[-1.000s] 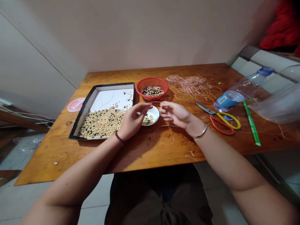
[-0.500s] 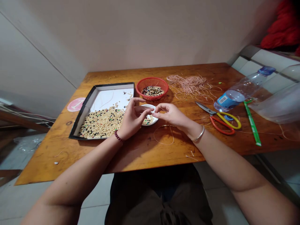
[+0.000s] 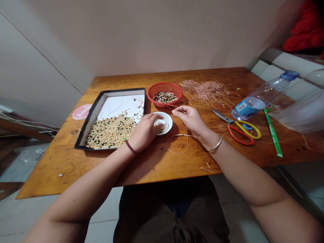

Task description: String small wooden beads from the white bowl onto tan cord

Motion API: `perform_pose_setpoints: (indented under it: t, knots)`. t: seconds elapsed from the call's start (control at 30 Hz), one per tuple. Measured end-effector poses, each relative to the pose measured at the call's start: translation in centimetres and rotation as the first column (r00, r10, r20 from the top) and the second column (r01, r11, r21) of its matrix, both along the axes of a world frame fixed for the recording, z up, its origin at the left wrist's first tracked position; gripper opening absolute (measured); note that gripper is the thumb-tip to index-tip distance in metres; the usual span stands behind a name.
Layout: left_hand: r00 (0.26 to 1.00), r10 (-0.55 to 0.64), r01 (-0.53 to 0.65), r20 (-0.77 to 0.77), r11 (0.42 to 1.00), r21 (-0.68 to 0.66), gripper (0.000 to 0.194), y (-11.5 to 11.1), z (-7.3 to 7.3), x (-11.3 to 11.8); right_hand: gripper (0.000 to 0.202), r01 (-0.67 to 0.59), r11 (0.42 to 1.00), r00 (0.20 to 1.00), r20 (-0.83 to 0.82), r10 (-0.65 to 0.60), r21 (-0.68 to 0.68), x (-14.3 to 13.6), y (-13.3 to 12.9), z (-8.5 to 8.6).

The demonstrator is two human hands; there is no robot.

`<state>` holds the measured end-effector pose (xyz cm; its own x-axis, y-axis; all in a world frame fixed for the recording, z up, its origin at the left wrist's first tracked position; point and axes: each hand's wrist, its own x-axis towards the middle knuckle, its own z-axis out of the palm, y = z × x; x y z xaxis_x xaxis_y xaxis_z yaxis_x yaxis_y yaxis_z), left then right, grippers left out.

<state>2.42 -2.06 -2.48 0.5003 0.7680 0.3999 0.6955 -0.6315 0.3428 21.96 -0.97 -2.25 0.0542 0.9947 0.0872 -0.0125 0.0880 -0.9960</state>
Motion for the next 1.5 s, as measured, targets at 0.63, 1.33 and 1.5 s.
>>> perform_pose_setpoints:
  t: [0.63,1.33,1.5]
  knots:
    - [0.955,-0.073,0.058,-0.286,0.996,-0.060,0.025,-0.7,0.4,0.1,0.011,-0.048,0.998,0.999,0.005,0.048,-0.031,-0.4,-0.6,0.7]
    - [0.996,-0.093,0.091,-0.010,0.987,-0.136,0.017,-0.5,-0.3,0.0,0.015,-0.067,0.998,0.997,0.026,0.068,-0.021,-0.1,-0.7,1.1]
    - [0.998,-0.059,0.062,0.025,0.992,-0.110,0.012,-0.4,-0.2,0.1,0.013,-0.065,0.997,0.998,0.011,0.066,-0.030,-0.2,-0.7,1.3]
